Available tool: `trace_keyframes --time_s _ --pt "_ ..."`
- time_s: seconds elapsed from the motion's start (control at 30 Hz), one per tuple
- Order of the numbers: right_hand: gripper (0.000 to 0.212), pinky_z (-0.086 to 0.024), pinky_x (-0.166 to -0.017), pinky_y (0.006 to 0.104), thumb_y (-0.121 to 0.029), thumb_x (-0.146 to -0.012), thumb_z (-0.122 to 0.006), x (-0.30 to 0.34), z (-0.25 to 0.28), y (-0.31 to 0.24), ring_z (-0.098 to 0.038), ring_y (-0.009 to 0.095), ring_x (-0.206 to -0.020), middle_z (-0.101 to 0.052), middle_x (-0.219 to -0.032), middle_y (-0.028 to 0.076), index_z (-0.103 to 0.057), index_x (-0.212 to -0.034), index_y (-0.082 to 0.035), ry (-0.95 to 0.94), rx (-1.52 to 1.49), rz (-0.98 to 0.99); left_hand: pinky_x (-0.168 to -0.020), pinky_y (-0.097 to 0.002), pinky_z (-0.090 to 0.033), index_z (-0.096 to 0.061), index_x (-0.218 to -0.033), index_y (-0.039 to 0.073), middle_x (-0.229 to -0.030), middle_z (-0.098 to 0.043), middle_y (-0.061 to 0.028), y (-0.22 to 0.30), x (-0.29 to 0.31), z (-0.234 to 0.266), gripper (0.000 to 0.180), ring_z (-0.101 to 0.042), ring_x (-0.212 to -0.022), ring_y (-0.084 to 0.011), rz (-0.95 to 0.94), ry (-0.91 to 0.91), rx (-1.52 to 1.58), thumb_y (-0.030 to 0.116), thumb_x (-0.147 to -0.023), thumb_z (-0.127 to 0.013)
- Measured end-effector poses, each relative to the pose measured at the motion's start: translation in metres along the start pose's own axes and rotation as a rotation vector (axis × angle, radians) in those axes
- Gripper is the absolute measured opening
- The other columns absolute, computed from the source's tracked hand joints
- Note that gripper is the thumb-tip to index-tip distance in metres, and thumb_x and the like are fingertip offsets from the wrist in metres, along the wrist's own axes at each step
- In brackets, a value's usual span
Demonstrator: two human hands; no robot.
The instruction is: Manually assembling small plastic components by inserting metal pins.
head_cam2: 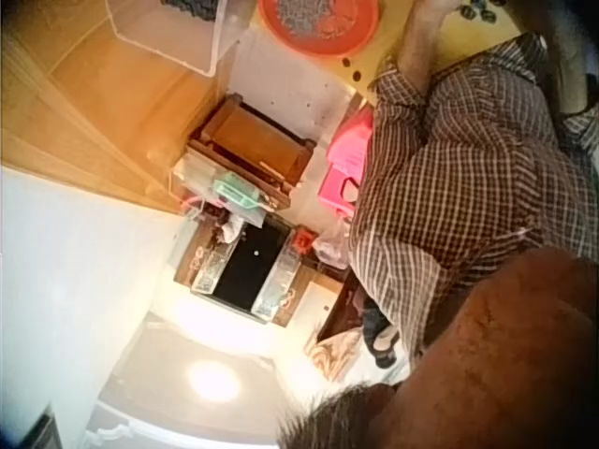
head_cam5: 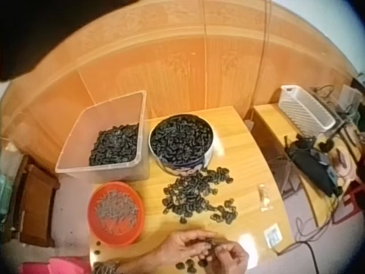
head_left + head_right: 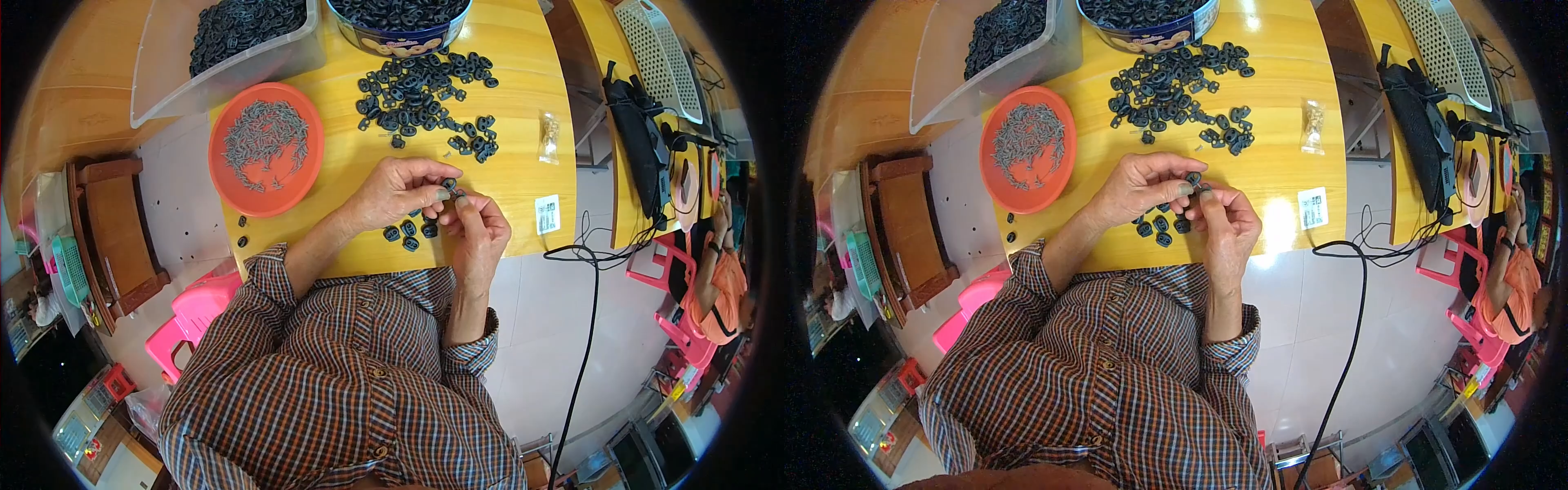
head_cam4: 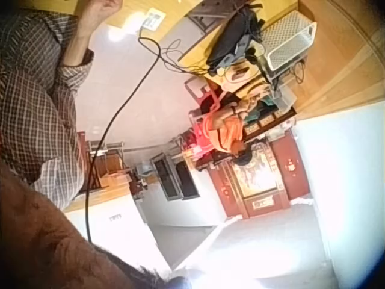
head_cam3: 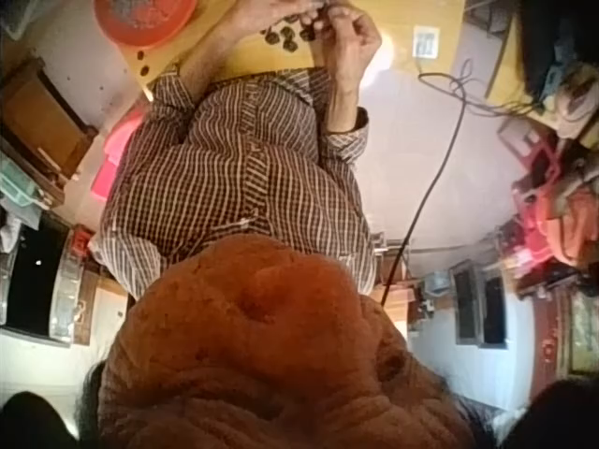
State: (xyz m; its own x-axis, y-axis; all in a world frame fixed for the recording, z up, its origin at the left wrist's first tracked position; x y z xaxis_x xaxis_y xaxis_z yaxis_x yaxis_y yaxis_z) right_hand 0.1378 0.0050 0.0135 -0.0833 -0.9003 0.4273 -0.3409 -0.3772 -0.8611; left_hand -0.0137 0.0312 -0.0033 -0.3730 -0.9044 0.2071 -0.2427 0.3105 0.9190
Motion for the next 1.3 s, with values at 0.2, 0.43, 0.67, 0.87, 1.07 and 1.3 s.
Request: trace_keyframes --time_s 0.2,0.43,0.67,0.87,1.07,1.3 --pt "0.010 -0.041 -0.056 0.0210 -0.006 -0.087 -0.057 -0.001 0.002 0.002 -0.052 0.009 -0.058 -0.062 -0.068 0.007 -0.061 -0.085 0.003 -0.006 0.009 0.012 -0.066 -0.0199 -0.053 -0.058 -0.119 0.002 -0.088 -0.063 -0.0015 0.000 0.000 0.000 0.030 -0.061 -0.074 -0.0059 -0.015 -0.010 -0.018 0.002 -0.089 -0.057" --pt "0.010 -0.041 -0.057 0.0212 -0.005 -0.087 -0.056 -0.002 0.003 0.005 -0.052 0.010 -0.058 -0.062 -0.069 0.008 -0.061 -0.085 0.004 -0.011 0.027 0.011 -0.065 -0.0196 -0.052 -0.059 -0.118 0.002 -0.088 -0.061 -0.0013 -0.003 0.000 0.001 0.030 -0.060 -0.073 -0.0058 -0.047 -0.025 -0.064 0.000 -0.088 -0.057" --pt "0.010 -0.041 -0.057 0.0220 -0.003 -0.087 -0.055 -0.002 0.002 0.006 -0.051 0.010 -0.059 -0.062 -0.069 0.008 -0.060 -0.084 0.004 -0.008 -0.009 -0.004 -0.064 -0.0196 -0.051 -0.059 -0.117 0.002 -0.088 -0.061 -0.0014 -0.002 0.000 0.002 0.029 -0.059 -0.071 -0.0056 -0.044 -0.044 -0.091 -0.001 -0.089 -0.057" --pt "0.010 -0.043 -0.059 0.0238 -0.002 -0.088 -0.054 -0.003 0.003 0.009 -0.053 0.012 -0.061 -0.062 -0.071 0.010 -0.060 -0.083 0.005 -0.045 -0.024 -0.009 -0.064 -0.0200 -0.051 -0.059 -0.117 0.001 -0.087 -0.063 -0.0022 0.002 0.000 0.002 0.028 -0.059 -0.070 -0.0057 -0.031 -0.065 -0.105 -0.001 -0.089 -0.056" --pt "0.010 -0.047 -0.064 0.0266 -0.001 -0.088 -0.053 -0.004 0.004 0.014 -0.056 0.015 -0.064 -0.062 -0.073 0.011 -0.059 -0.084 0.006 -0.058 -0.097 -0.008 -0.064 -0.0199 -0.050 -0.059 -0.116 0.000 -0.087 -0.063 -0.0023 0.002 0.000 0.001 0.027 -0.059 -0.071 -0.0060 -0.025 -0.063 -0.102 0.000 -0.089 -0.056" --pt "0.008 -0.044 -0.057 0.0215 -0.003 -0.089 -0.056 -0.004 0.001 0.006 -0.056 0.010 -0.062 -0.063 -0.072 0.008 -0.061 -0.085 0.003 -0.108 -0.082 -0.007 -0.065 -0.0197 -0.051 -0.060 -0.116 0.001 -0.089 -0.064 -0.0024 0.004 0.000 0.005 0.027 -0.061 -0.072 -0.0058 -0.006 -0.067 -0.062 0.000 -0.089 -0.056"
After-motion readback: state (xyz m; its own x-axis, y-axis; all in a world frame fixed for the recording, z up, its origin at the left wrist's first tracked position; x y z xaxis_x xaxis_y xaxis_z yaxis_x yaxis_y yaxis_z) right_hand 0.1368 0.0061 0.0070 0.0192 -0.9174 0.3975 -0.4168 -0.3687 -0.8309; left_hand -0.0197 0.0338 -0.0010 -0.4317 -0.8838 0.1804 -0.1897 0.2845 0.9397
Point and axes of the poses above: each hand's wrist, its own x-axis away from the middle knuckle, its own z-axis out of the back of the hand, y = z × x, the point moved 2 cm from there along -x, towards the middle knuckle
